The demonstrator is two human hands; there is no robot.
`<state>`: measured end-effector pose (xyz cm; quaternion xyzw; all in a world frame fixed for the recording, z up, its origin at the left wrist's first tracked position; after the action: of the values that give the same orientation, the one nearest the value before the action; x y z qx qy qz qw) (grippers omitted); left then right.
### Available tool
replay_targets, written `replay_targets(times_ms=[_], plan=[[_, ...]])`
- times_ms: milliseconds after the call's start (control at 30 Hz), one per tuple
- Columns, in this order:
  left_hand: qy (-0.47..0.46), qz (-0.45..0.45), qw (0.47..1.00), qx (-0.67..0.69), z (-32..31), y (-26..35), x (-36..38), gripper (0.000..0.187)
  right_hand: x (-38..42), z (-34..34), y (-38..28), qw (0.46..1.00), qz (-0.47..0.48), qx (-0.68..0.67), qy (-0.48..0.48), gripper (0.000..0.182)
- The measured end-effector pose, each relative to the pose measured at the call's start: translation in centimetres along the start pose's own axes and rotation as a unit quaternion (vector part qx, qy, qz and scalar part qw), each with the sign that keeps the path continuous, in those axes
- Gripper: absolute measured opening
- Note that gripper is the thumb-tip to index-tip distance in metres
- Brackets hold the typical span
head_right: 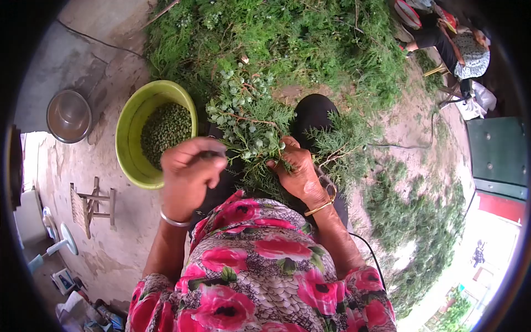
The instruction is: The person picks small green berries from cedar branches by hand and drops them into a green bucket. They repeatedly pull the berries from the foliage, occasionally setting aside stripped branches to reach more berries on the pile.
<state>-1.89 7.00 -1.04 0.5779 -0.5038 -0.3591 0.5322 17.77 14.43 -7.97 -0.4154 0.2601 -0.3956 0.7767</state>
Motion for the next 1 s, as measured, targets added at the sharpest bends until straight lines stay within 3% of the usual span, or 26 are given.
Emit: replay_targets(times_ms=[33, 67, 267, 367, 467, 533, 600, 633, 733, 767, 867, 933, 967, 1000], plan=[[-0.033, -0.079, 0.982, -0.167, -0.9, 0.3, -0.3, 0.020, -0.3, 0.1, -0.9, 1.000, 0.010, -0.020, 0.011, 0.019], [-0.043, -0.187, 0.955, -0.226, -1.8, -0.3, -0.8, 0.022, -0.4, 0.2, -1.5, 0.999, 0.020, -0.040, 0.021, 0.021], [-0.064, -0.166, 0.940, -0.291, -2.9, -3.0, -2.3, 0.021, -0.4, 0.0, -1.7, 0.999, 0.039, -0.026, 0.000, 0.024], [-0.120, -0.120, 0.906, -0.388, -2.8, -2.7, -2.7, 0.019, -0.2, 0.0, -1.0, 0.999, 0.048, 0.010, -0.003, 0.025], [-0.134, -0.133, 0.922, -0.337, -2.7, -3.2, -2.6, 0.016, -0.1, 0.2, -0.9, 0.999, 0.044, 0.002, -0.004, 0.022], [-0.083, -0.122, 0.973, -0.177, -2.3, -3.5, -2.2, 0.010, -0.1, 0.0, -0.7, 0.998, -0.007, -0.056, 0.009, 0.020], [0.009, -0.025, 0.992, -0.125, -1.0, -2.6, -1.6, 0.005, 0.1, 0.1, -0.2, 0.992, -0.058, -0.111, 0.025, 0.017], [0.057, 0.040, 0.997, -0.021, 0.2, -3.0, -1.4, 0.005, 0.3, 0.3, 0.2, 0.992, -0.070, -0.101, 0.022, 0.017], [0.081, 0.057, 0.972, 0.212, 1.3, -2.2, -1.6, 0.007, 0.3, 0.2, 0.7, 0.995, -0.069, -0.068, 0.005, 0.016], [0.083, 0.057, 0.972, 0.211, 1.1, -1.6, -1.4, 0.007, 0.2, 0.0, 0.6, 0.997, -0.055, -0.046, -0.010, 0.016], [-0.056, 0.029, 0.989, 0.133, -0.9, -0.4, -1.1, 0.007, 0.1, -0.1, 0.7, 0.999, -0.027, -0.022, 0.000, 0.018], [-0.043, -0.032, 0.988, -0.142, -2.2, -0.3, -1.5, 0.013, -0.2, 0.3, -0.6, 1.000, -0.011, -0.022, -0.004, 0.018], [-0.045, -0.134, 0.970, -0.196, -3.0, -1.1, -1.9, 0.020, -0.3, 0.4, -1.2, 1.000, 0.004, -0.023, -0.009, 0.019], [-0.036, -0.137, 0.960, -0.241, -3.3, -2.2, -2.0, 0.019, -0.4, 0.3, -1.3, 1.000, 0.003, -0.022, -0.008, 0.019]])
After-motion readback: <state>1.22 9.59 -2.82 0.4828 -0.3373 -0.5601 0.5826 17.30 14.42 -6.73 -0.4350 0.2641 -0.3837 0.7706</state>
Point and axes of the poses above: each hand's wrist, its own x-axis away from the middle knuckle, its own z-axis out of the back of the hand, y = z × x, the point moved 5 cm from there along -x, towards the middle knuckle, and after that the axes turned 6 degrees about -z, right-handed, at the moved point
